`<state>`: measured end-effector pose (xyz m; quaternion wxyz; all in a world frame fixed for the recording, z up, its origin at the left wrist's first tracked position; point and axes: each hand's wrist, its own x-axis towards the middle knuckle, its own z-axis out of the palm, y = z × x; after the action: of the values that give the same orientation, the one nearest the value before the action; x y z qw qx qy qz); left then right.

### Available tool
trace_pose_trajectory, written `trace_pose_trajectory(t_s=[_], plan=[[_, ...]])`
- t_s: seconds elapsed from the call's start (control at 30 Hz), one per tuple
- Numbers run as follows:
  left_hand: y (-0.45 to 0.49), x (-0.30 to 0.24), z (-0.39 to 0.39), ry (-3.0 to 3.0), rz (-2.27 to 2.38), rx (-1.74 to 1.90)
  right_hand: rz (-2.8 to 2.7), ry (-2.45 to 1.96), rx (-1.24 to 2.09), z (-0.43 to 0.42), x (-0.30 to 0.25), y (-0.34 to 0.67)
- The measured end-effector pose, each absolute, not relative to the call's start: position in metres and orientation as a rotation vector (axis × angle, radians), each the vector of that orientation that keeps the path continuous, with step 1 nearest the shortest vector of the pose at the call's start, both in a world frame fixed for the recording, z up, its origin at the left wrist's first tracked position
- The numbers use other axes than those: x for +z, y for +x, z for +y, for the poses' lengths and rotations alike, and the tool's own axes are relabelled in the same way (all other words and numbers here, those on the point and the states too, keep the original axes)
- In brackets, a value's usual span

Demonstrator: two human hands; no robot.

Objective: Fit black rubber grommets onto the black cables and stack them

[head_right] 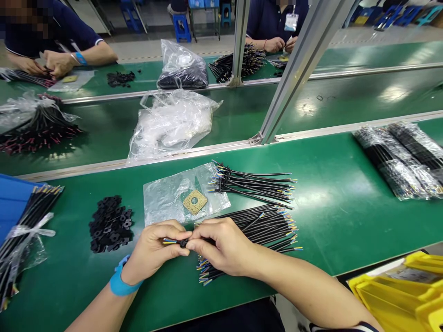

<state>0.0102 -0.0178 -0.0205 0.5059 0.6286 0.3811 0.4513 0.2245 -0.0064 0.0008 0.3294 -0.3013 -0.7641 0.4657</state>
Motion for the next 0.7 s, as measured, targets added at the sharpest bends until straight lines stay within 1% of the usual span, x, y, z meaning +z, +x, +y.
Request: trace_pose_trajectory(t_s=[0.2, 0.47, 0.53, 0.6, 0.67, 0.7], plan=[[0.013, -0.022, -0.019, 1.489, 0.964, 1.084, -1.924, -0.851, 1.371, -0.005, -0.003, 0.223], [0.016, -0.024, -0.023, 1.495, 0.948, 1.091, -1.923, -0.802, 1.297, -0.004, -0.009, 0.219], [0.015, -0.022, -0.021, 1.544, 0.925, 1.088, -1.971, -0.766, 1.179, -0.005, -0.005, 0.220], [0.007, -0.017, -0.017, 1.635, 0.902, 1.086, -2.015, -0.718, 0.958, -0.008, 0.005, 0.225], [-0.013, -0.010, -0.013, 1.744, 1.028, 1.127, -2.016, -0.699, 0.664, -0.010, 0.016, 0.236], [-0.026, -0.005, -0.012, 1.782, 1.196, 1.174, -2.000, -0.717, 0.508, -0.009, 0.021, 0.244]])
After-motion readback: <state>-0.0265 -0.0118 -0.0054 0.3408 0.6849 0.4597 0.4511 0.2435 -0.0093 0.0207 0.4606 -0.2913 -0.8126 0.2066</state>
